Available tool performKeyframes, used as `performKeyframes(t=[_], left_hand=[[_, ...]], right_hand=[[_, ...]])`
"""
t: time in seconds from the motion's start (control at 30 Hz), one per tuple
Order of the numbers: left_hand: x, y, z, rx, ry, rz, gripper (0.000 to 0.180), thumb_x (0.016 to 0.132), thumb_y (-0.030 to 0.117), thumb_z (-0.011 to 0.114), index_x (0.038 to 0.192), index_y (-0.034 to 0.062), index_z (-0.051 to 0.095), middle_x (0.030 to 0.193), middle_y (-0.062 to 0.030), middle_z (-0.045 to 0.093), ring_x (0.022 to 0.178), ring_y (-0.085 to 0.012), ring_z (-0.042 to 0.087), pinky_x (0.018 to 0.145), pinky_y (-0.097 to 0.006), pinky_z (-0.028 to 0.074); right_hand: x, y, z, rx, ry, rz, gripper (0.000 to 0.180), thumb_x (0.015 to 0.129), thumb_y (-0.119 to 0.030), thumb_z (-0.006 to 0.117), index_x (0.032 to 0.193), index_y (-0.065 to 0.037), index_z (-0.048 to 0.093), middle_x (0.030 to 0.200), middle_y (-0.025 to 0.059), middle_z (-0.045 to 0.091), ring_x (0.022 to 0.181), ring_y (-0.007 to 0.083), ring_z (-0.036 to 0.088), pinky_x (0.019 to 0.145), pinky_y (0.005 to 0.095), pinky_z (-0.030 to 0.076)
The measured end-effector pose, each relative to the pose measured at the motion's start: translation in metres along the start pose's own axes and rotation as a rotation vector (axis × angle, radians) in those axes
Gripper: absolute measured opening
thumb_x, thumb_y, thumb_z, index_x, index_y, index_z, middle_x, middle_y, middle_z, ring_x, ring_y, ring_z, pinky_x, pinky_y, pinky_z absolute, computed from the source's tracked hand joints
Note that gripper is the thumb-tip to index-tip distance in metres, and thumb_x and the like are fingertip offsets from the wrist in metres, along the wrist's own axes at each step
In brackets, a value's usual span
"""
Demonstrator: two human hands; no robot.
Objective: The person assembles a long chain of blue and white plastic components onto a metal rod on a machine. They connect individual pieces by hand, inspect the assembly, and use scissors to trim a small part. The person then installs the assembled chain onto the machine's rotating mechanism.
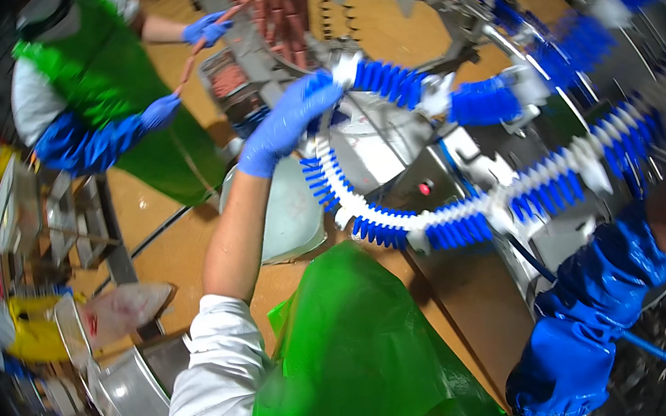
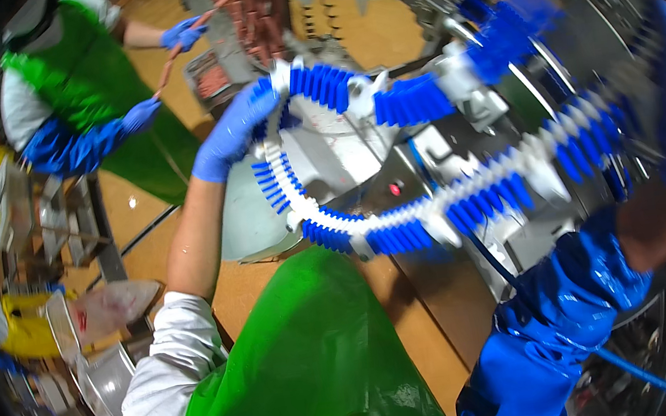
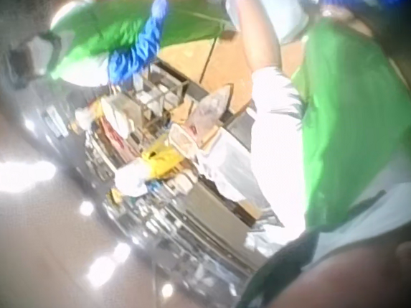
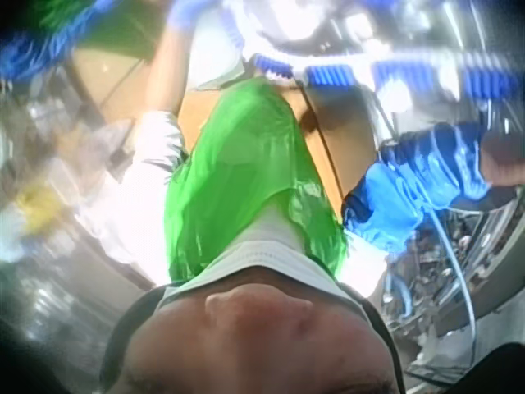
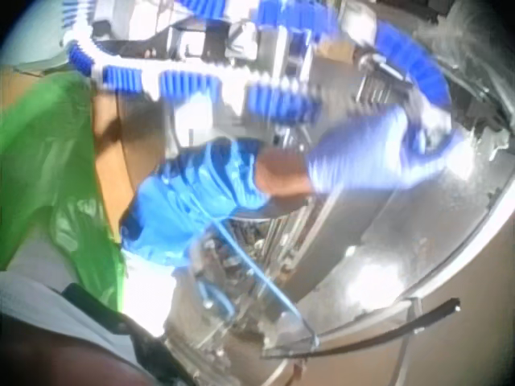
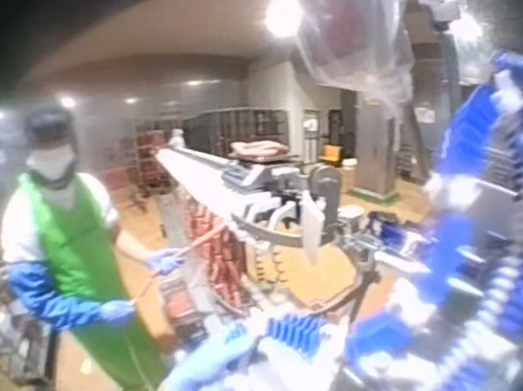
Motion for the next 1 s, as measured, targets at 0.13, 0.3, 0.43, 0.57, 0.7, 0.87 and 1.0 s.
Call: performKeyframes(t=[0.13, 0.3, 0.43, 0.57, 0.7, 0.87, 1.0], left_hand=[[-0.107, -0.075, -0.069, -0.091, 0.318, -0.257, 0.034, 0.093, 0.041, 0.061, 0.104, 0.0091, 0.057, 0.079, 0.0018, 0.052, 0.068, -0.0077, 0.053, 0.066, -0.028, 0.054], [-0.160, -0.175, -0.137, -0.132, 0.526, -0.373, 0.040, 0.097, 0.045, 0.051, 0.117, 0.0108, 0.058, 0.092, -0.0012, 0.059, 0.078, -0.0111, 0.059, 0.071, -0.026, 0.051], [-0.157, -0.175, -0.114, 0.262, 0.396, -0.402, 0.059, 0.093, 0.053, 0.054, 0.129, 0.0062, 0.054, 0.107, -0.0036, 0.060, 0.087, -0.0116, 0.056, 0.075, -0.026, 0.047], [-0.170, -0.261, -0.141, 0.477, 0.225, -0.629, 0.059, 0.092, 0.047, 0.055, 0.129, 0.0012, 0.055, 0.119, -0.0125, 0.061, 0.105, -0.0200, 0.057, 0.091, -0.032, 0.045], [-0.223, -0.337, -0.164, 0.935, -0.064, -0.865, 0.063, 0.093, 0.049, 0.047, 0.132, 0.0006, 0.052, 0.137, -0.0227, 0.049, 0.129, -0.0340, 0.047, 0.108, -0.039, 0.036], [-0.267, -0.417, -0.184, 1.121, -0.464, -0.787, 0.061, 0.097, 0.047, 0.033, 0.134, 0.0026, 0.051, 0.141, -0.0207, 0.046, 0.130, -0.0342, 0.045, 0.111, -0.039, 0.033], [-0.269, -0.406, -0.183, 1.123, -0.641, -0.763, 0.059, 0.097, 0.047, 0.032, 0.131, 0.0041, 0.054, 0.137, -0.0206, 0.050, 0.127, -0.0340, 0.047, 0.110, -0.040, 0.034]], right_hand=[[-0.010, 0.012, 0.112, 0.128, -0.103, 0.115, 0.037, 0.087, -0.007, 0.060, 0.123, -0.016, 0.065, 0.086, -0.0007, 0.062, 0.075, 0.0060, 0.054, 0.066, 0.0222, 0.046], [-0.045, 0.017, 0.228, -0.203, -0.213, 0.125, 0.023, 0.078, -0.017, 0.063, 0.100, -0.021, 0.066, 0.095, 0.0133, 0.061, 0.089, 0.0342, 0.064, 0.077, 0.0445, 0.052], [-0.049, 0.002, 0.261, -0.220, -0.117, 0.090, 0.020, 0.078, -0.012, 0.059, 0.097, -0.018, 0.063, 0.094, 0.0133, 0.059, 0.084, 0.0365, 0.063, 0.073, 0.0474, 0.052], [-0.067, -0.014, 0.298, -0.159, -0.078, 0.010, 0.015, 0.076, -0.010, 0.061, 0.090, -0.013, 0.060, 0.092, 0.0147, 0.055, 0.079, 0.0373, 0.061, 0.065, 0.0490, 0.051], [-0.164, -0.003, 0.353, -0.225, -0.225, 0.049, 0.021, 0.075, -0.009, 0.061, 0.095, -0.008, 0.055, 0.091, 0.0161, 0.051, 0.088, 0.0352, 0.055, 0.068, 0.0444, 0.050], [-0.315, 0.038, 0.419, -0.099, -0.426, 0.520, 0.019, 0.074, -0.010, 0.062, 0.092, -0.010, 0.056, 0.091, 0.0176, 0.052, 0.085, 0.0382, 0.054, 0.072, 0.0498, 0.047], [-0.400, 0.040, 0.474, -0.145, -0.620, 0.723, 0.017, 0.078, -0.011, 0.061, 0.095, -0.011, 0.060, 0.100, 0.0197, 0.051, 0.089, 0.0395, 0.059, 0.072, 0.0507, 0.052]])
Point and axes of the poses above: each hand's wrist, its own x-axis towards the middle knuckle, its own z-axis out of the palm, y = z × x, the point moved 8 cm from there along x, towards the middle knuckle
